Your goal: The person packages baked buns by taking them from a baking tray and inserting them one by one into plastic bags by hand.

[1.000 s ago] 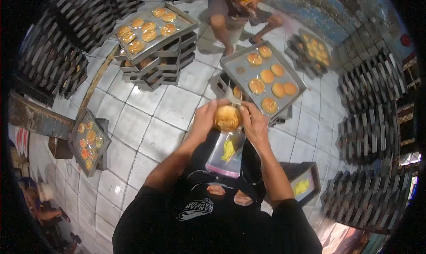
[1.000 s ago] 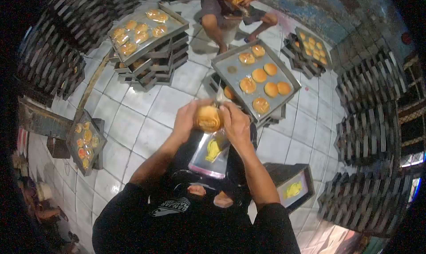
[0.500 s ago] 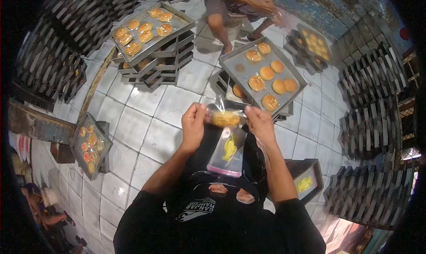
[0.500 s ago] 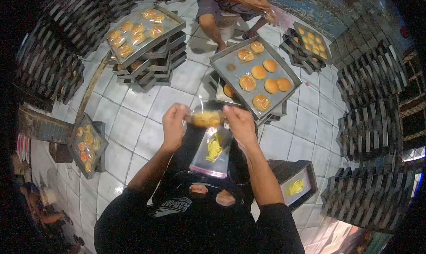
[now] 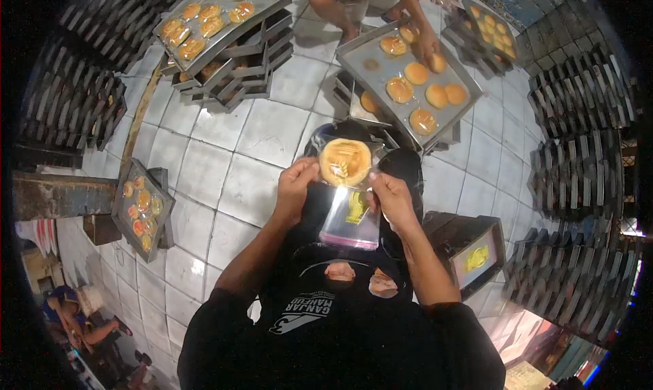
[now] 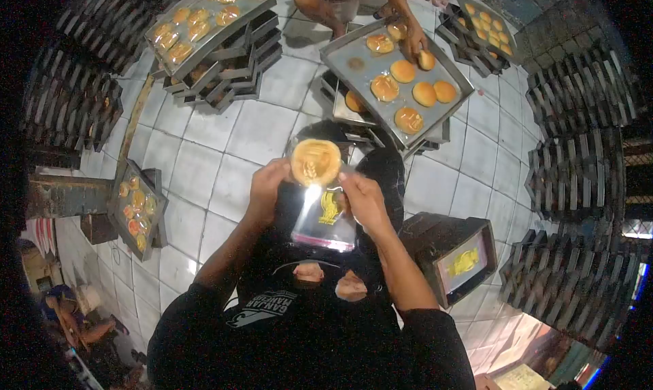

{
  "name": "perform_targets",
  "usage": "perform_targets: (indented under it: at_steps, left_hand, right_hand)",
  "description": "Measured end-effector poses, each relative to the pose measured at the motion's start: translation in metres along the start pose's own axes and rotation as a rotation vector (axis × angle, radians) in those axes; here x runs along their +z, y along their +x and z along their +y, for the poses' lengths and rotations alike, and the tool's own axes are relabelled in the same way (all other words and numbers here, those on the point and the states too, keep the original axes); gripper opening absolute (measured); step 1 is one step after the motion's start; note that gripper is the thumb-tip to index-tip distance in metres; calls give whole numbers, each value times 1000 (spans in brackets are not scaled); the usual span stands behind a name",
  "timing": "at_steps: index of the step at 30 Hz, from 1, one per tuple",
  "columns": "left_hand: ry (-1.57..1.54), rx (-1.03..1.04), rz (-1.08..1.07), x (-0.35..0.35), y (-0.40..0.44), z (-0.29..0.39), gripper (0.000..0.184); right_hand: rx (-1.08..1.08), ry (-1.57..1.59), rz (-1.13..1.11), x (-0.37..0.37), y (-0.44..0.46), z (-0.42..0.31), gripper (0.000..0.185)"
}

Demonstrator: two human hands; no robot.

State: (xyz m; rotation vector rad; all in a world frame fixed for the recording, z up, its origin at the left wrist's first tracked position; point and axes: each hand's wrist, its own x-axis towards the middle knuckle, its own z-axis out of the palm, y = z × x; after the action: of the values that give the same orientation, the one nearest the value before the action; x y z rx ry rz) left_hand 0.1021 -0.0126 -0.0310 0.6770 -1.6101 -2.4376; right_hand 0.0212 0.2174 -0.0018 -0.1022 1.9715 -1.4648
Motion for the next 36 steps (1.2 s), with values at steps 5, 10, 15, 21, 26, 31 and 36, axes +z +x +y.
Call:
perform_targets:
  at_steps: [5,10,15,21,26,31,36]
  left_hand:
    - [-297,20,-195,24,49,17,17]
    - [-133,153,-58,64,62,33,33]
    - [946,553,-72,41,-3,1,32]
    - [827,586,-291,33,-32,23,26]
    - [112,-177,-444,53,-69,58,21]
    - [70,-40,-400,29,-68,16,48]
    - [1132,631,-356,21,-59,30,77]
  right_hand:
    - [-148,576,106,11,0,-31,36]
    - [-823,-531,573,-51,81,-67,19]
    - [-653,-948,493,-54,108,-37,59]
    - [-614,-424,72,-56,32,-7,52]
    - [-166,-123,-208,-76,-26,-55,25]
    - [-163,-152,-243,-61,-24,-22,22]
    - [-673,-629,82,-45,-9,-28,31]
